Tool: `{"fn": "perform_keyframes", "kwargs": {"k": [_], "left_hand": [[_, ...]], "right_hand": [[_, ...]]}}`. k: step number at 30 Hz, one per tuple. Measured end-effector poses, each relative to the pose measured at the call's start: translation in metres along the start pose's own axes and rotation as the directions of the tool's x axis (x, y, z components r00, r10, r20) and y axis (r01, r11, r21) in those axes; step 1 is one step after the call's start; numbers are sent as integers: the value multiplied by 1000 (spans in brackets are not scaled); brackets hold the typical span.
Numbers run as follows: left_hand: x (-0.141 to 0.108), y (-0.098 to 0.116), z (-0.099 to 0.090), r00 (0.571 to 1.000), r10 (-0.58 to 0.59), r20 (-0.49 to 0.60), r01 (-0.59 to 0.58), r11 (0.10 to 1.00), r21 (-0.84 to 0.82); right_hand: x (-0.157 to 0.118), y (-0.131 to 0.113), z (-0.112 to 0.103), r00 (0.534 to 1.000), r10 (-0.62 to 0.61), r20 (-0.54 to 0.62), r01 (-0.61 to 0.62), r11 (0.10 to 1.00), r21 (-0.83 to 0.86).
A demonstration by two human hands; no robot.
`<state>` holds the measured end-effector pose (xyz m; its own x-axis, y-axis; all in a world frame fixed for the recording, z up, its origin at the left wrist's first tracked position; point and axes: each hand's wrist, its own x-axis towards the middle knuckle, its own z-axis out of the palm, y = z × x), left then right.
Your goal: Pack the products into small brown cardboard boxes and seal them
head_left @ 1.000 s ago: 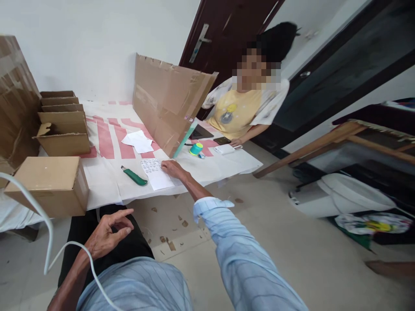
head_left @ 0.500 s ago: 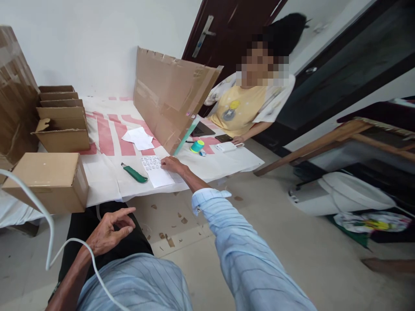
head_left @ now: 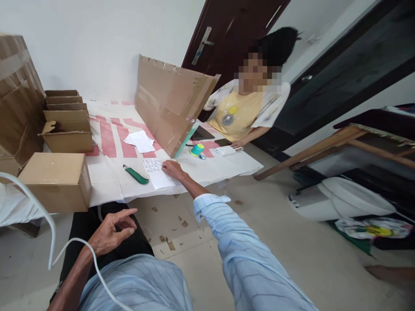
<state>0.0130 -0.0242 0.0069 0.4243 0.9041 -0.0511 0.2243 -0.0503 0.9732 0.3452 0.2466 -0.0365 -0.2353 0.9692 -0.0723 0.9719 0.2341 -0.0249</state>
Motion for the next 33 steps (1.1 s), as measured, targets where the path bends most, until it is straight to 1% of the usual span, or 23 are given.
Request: {"fn": "perform_keyframes", "kwargs": {"k": [4,6,8,11,13,14,15,16,17,19,20,21,22,23,24,26,27,28,29,30,31,32,33], "left_hand": [[-5,-1,-6,997,59,-42,-59,998,0],[-10,-1,-13,990,101,-97,-101,995,2],[-18,-1,-21,976,130,-177,-131,991,8],[-34,-1,-36,933,162,-322,-165,986,18],[-48,-2,-46,880,181,-439,-192,981,20],[-56,-3,-51,840,185,-510,-200,979,27],[-64,-4,-56,788,187,-587,-202,979,40],[-73,-5,-62,722,187,-666,-198,978,60],[-81,-6,-68,643,191,-742,-192,978,86],[-96,-7,-85,465,212,-860,-174,974,146],[-102,-8,-96,385,225,-895,-164,971,173],[-106,-8,-108,326,234,-916,-153,969,193],[-110,-8,-121,292,239,-926,-143,968,205],[-112,-8,-135,288,243,-926,-135,968,212],[-112,-8,-148,316,244,-917,-128,968,214],[-108,-9,-169,419,247,-874,-105,969,223],[-104,-10,-176,457,253,-853,-84,967,242],[-99,-11,-179,472,264,-841,-57,961,269],[-94,-13,-179,461,281,-842,-27,953,303],[-89,-16,-175,428,306,-851,4,940,340],[-84,-18,-169,382,337,-861,34,926,377],[-79,-20,-161,339,370,-865,63,909,413],[-75,-22,-153,308,400,-863,90,891,445]], "right_hand": [[-4,-3,4,1000,11,10,-11,999,-35],[-7,-6,7,1000,10,15,-10,999,-52],[-10,-10,9,1000,4,23,-2,998,-69],[-12,-16,13,999,-10,40,13,995,-96],[-13,-19,16,999,-17,51,23,993,-112],[-14,-20,17,998,-20,52,26,993,-118],[-15,-21,18,998,-22,51,28,992,-122],[-16,-21,20,999,-24,46,30,992,-125],[-17,-21,22,999,-26,37,30,992,-125],[-21,-20,26,999,-30,14,31,992,-119],[-23,-19,27,1000,-31,1,31,993,-114],[-26,-17,29,999,-33,-13,31,994,-108],[-28,-15,30,999,-34,-29,31,994,-101],[-29,-14,31,998,-35,-46,30,995,-93],[-30,-12,32,997,-32,-65,26,996,-85],[-32,-10,33,994,-15,-107,8,998,-68],[-32,-10,34,992,-2,-125,-6,998,-63],[-32,-12,35,989,10,-149,-18,998,-55],[-32,-15,37,983,13,-185,-20,999,-38],[-32,-21,38,973,4,-231,-6,1000,-10],[-32,-28,40,959,-18,-283,26,999,25],[-32,-36,42,941,-47,-335,72,995,63],[-33,-46,43,922,-80,-378,125,987,96]]}}
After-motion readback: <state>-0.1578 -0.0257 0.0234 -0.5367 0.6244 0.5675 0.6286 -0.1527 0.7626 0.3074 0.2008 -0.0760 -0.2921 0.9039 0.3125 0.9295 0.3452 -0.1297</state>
